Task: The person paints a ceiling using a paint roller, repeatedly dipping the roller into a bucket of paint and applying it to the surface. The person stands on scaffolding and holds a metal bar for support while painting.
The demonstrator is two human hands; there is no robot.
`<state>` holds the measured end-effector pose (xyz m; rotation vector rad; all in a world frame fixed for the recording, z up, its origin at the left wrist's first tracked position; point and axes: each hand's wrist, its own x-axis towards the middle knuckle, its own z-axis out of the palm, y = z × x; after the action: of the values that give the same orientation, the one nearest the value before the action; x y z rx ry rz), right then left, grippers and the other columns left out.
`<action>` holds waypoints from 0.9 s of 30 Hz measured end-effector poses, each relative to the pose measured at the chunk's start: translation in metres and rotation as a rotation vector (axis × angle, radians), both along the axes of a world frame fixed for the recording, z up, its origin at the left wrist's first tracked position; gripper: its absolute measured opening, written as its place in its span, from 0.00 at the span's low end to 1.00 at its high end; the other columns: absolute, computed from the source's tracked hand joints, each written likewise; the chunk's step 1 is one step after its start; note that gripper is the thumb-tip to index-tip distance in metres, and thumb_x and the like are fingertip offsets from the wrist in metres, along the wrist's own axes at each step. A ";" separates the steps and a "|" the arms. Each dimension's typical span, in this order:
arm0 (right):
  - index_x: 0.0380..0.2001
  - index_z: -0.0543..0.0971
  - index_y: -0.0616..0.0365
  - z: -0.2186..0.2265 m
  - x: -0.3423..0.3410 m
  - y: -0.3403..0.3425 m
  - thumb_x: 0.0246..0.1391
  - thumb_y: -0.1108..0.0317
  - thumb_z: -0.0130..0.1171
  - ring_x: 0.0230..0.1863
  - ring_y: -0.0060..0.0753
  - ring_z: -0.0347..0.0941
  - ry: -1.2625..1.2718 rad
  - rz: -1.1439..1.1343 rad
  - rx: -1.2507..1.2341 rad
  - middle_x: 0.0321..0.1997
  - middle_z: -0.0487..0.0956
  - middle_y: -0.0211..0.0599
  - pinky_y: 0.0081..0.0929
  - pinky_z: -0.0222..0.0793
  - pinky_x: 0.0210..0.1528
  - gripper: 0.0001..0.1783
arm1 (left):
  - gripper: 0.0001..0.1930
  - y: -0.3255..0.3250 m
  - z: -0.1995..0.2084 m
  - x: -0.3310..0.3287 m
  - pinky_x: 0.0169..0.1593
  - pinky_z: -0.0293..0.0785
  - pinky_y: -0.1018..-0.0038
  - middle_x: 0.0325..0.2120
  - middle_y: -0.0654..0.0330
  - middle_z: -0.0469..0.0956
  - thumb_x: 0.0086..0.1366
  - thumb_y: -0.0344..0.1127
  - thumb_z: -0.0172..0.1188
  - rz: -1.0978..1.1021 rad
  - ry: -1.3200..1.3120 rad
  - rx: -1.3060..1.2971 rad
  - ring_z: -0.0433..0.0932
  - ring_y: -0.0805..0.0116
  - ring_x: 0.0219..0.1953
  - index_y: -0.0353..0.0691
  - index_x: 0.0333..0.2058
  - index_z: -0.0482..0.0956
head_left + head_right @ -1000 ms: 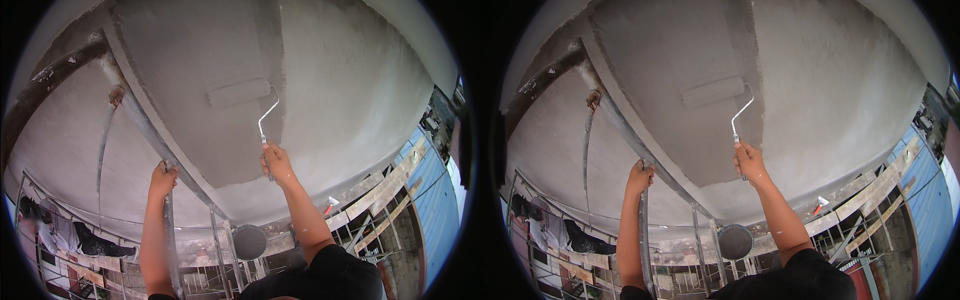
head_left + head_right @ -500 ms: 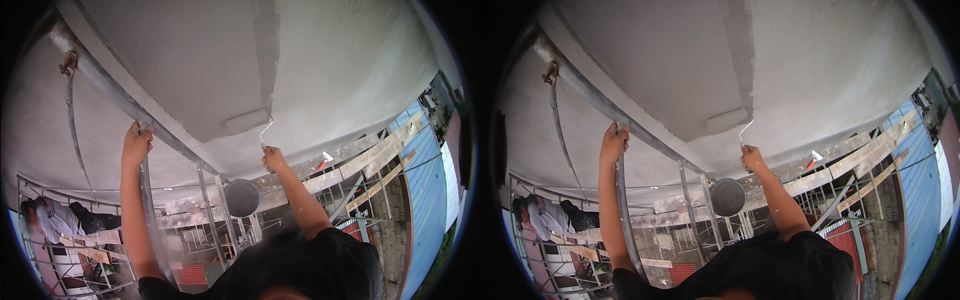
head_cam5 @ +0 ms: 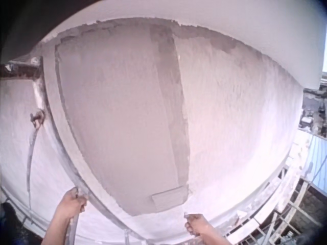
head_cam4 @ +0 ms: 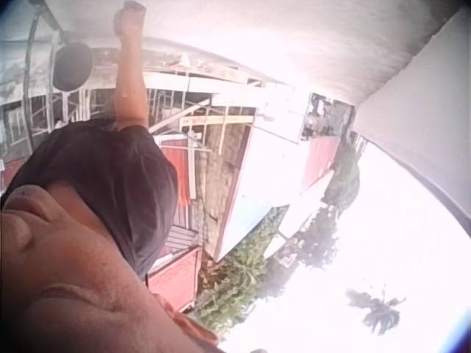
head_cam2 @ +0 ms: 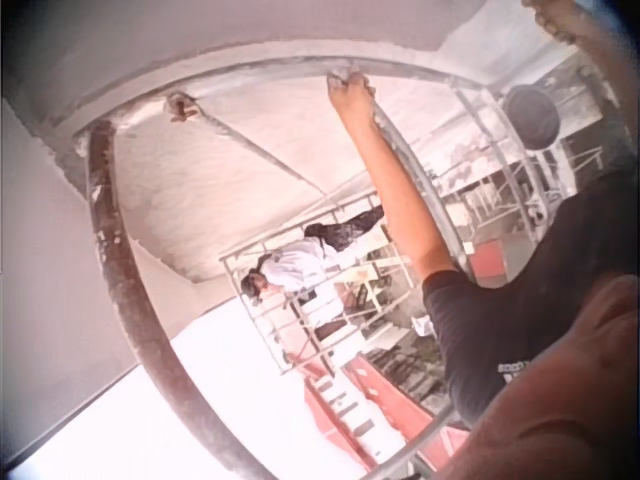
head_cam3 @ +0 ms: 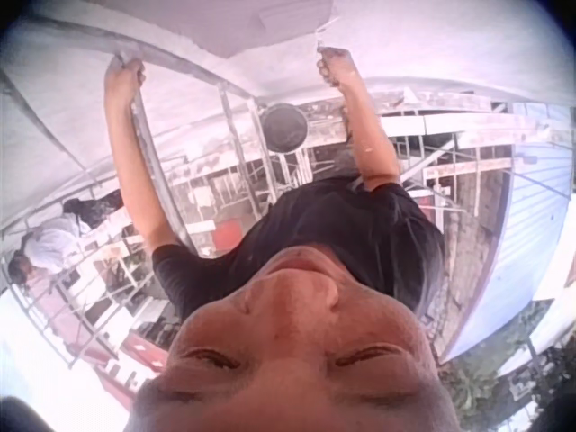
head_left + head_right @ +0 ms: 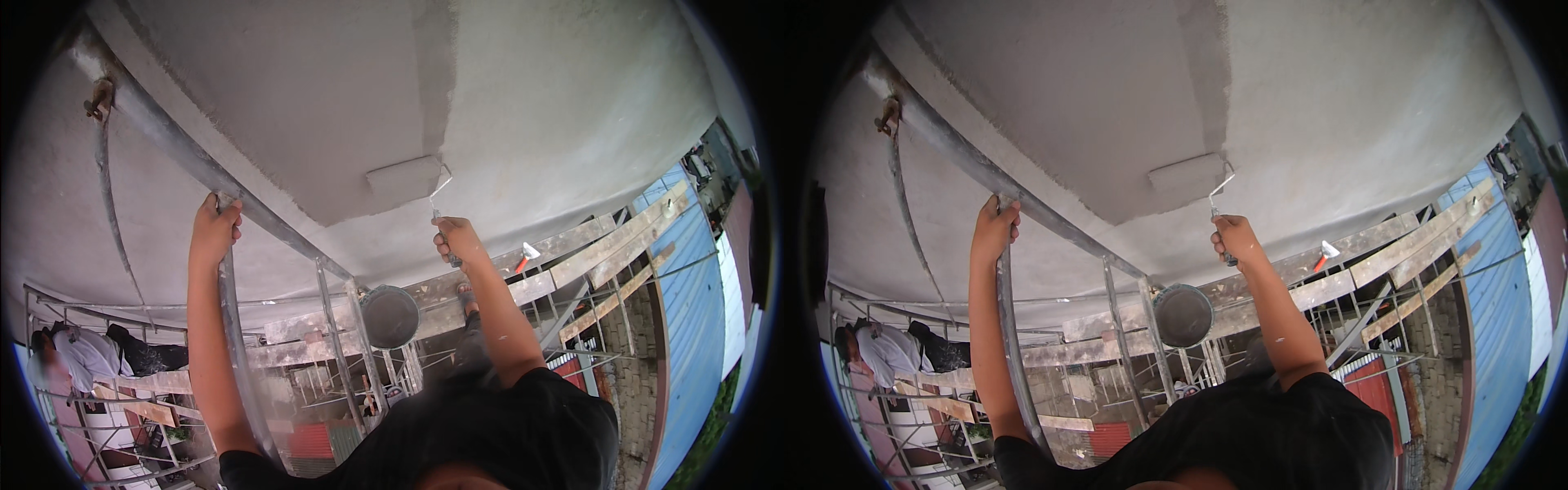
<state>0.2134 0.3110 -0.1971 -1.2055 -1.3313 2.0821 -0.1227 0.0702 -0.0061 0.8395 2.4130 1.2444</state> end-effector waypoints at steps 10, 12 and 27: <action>0.65 0.70 0.70 0.194 -0.002 0.010 0.74 0.57 0.48 0.16 0.16 0.60 0.277 -0.039 0.399 0.22 0.69 0.26 0.20 0.61 0.17 0.28 | 0.10 0.004 -0.007 -0.001 0.19 0.67 0.76 0.21 0.62 0.74 0.66 0.34 0.60 -0.012 -0.038 0.070 0.72 0.74 0.16 0.34 0.38 0.73; 0.65 0.70 0.70 0.230 -0.016 0.020 0.74 0.56 0.48 0.16 0.16 0.60 0.364 -0.041 0.475 0.22 0.68 0.25 0.20 0.61 0.17 0.28 | 0.10 0.002 -0.006 -0.001 0.19 0.67 0.75 0.21 0.62 0.75 0.65 0.33 0.60 0.000 -0.035 0.076 0.73 0.74 0.16 0.33 0.38 0.73; 0.62 0.72 0.65 0.377 -0.071 0.047 0.74 0.56 0.45 0.19 0.14 0.61 0.596 0.029 0.861 0.23 0.68 0.22 0.21 0.63 0.21 0.25 | 0.11 -0.017 0.004 0.000 0.22 0.72 0.73 0.21 0.57 0.76 0.63 0.32 0.61 0.028 0.026 0.058 0.76 0.69 0.18 0.29 0.37 0.73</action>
<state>0.1420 0.3577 0.1798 -0.1820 -1.6342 1.4037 -0.1228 0.0529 -0.0019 0.8464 2.4278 1.3282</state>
